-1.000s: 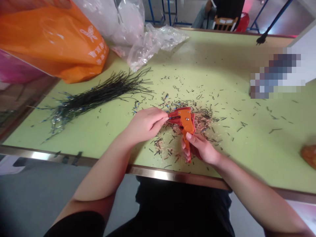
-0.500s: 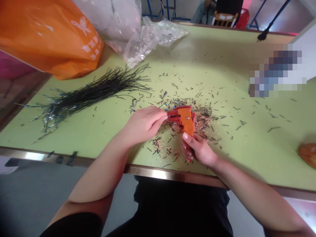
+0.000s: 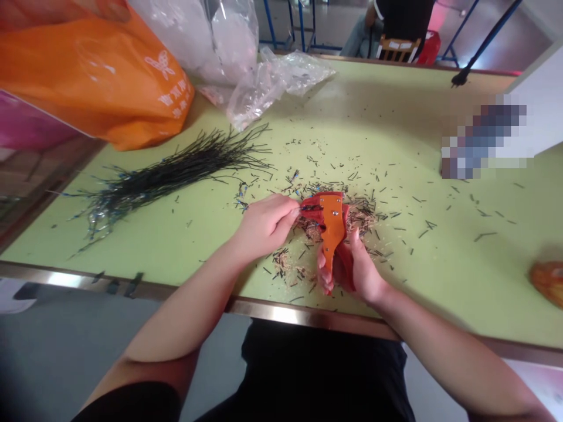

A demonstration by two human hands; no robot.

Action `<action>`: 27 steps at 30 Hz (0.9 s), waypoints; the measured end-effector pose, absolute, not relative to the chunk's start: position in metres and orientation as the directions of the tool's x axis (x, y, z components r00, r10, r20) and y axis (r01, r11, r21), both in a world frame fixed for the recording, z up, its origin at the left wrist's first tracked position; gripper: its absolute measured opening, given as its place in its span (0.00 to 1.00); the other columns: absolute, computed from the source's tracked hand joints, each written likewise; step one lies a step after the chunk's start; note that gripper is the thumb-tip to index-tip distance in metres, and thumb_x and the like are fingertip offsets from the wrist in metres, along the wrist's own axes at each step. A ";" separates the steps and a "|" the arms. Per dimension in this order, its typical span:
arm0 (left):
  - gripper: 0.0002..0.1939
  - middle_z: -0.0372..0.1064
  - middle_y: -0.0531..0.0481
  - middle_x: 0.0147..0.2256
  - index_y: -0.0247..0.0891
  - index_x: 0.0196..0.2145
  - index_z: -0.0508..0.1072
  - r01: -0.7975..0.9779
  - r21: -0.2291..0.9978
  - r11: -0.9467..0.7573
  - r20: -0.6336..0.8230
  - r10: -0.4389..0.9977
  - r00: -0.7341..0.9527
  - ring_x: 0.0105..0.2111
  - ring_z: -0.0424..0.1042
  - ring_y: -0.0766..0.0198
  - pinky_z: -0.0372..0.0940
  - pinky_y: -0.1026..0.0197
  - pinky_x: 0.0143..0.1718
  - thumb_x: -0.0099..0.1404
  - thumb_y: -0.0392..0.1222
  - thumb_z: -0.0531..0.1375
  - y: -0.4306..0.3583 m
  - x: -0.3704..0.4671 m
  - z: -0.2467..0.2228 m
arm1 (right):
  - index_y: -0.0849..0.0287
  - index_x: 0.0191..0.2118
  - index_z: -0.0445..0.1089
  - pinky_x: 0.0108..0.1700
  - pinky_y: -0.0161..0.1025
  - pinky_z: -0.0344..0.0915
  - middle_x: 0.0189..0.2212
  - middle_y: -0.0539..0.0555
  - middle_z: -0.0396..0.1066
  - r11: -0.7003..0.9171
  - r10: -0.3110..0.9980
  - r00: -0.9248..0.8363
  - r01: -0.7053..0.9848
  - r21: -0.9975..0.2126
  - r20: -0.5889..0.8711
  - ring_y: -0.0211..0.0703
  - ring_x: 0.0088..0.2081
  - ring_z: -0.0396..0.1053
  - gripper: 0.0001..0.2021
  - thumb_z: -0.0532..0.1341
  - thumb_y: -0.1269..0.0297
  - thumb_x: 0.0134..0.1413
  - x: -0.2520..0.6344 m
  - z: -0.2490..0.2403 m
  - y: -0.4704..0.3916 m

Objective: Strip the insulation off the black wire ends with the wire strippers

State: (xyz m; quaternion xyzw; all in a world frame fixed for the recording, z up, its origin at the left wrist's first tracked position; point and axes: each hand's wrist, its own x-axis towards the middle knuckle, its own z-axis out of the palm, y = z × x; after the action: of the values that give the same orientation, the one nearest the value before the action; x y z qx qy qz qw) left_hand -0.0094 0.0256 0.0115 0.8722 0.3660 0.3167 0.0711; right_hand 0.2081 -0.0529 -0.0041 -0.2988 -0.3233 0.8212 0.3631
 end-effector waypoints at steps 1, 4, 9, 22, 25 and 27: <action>0.16 0.73 0.50 0.30 0.40 0.34 0.69 0.596 0.341 -0.727 0.510 0.675 0.533 0.31 0.70 0.63 0.63 0.59 0.33 0.80 0.39 0.49 0.026 -0.009 0.010 | 0.58 0.30 0.72 0.20 0.37 0.64 0.17 0.48 0.63 -0.527 0.789 -0.558 -0.403 -0.749 -0.255 0.38 0.16 0.60 0.42 0.52 0.17 0.53 0.208 -0.005 -0.053; 0.15 0.74 0.50 0.30 0.40 0.34 0.69 0.599 0.296 -0.744 0.534 0.649 0.542 0.32 0.71 0.62 0.64 0.59 0.33 0.80 0.38 0.49 0.027 -0.010 0.007 | 0.58 0.29 0.71 0.19 0.36 0.63 0.16 0.46 0.62 -0.527 0.795 -0.544 -0.405 -0.747 -0.266 0.36 0.15 0.58 0.40 0.53 0.19 0.55 0.209 -0.008 -0.053; 0.16 0.74 0.49 0.30 0.40 0.34 0.69 0.607 0.273 -0.746 0.531 0.643 0.551 0.32 0.71 0.62 0.64 0.58 0.34 0.81 0.39 0.49 0.027 -0.011 0.007 | 0.57 0.27 0.68 0.16 0.34 0.59 0.14 0.44 0.59 -0.511 0.815 -0.501 -0.380 -0.771 -0.293 0.35 0.13 0.53 0.39 0.55 0.18 0.53 0.209 -0.010 -0.055; 0.18 0.71 0.50 0.28 0.40 0.32 0.70 0.596 0.445 -0.669 0.446 0.742 0.500 0.30 0.70 0.62 0.65 0.60 0.34 0.80 0.41 0.48 0.027 -0.005 0.005 | 0.56 0.27 0.66 0.17 0.35 0.59 0.14 0.45 0.58 -0.484 0.837 -0.455 -0.354 -0.800 -0.305 0.35 0.14 0.54 0.41 0.53 0.16 0.51 0.207 -0.010 -0.059; 0.17 0.74 0.49 0.30 0.39 0.35 0.72 0.630 0.400 -0.665 0.445 0.742 0.501 0.33 0.72 0.61 0.66 0.59 0.35 0.80 0.40 0.49 0.028 -0.007 0.006 | 0.58 0.30 0.71 0.20 0.36 0.65 0.17 0.49 0.66 -0.458 0.852 -0.437 -0.352 -0.816 -0.289 0.39 0.17 0.63 0.42 0.53 0.16 0.51 0.210 -0.014 -0.057; 0.17 0.76 0.47 0.32 0.39 0.38 0.75 0.646 0.353 -0.677 0.470 0.725 0.504 0.35 0.74 0.61 0.67 0.59 0.37 0.80 0.39 0.49 0.029 -0.010 0.005 | 0.59 0.31 0.72 0.21 0.37 0.66 0.18 0.51 0.68 -0.430 0.865 -0.425 -0.354 -0.831 -0.266 0.40 0.18 0.66 0.42 0.53 0.17 0.52 0.213 -0.015 -0.055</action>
State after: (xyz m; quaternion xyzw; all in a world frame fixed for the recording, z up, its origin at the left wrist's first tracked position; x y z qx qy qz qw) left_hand -0.0098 0.0289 0.0054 0.8646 0.3963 0.3018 0.0657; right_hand 0.2129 -0.0555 -0.0145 -0.3591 -0.3558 0.7654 0.3981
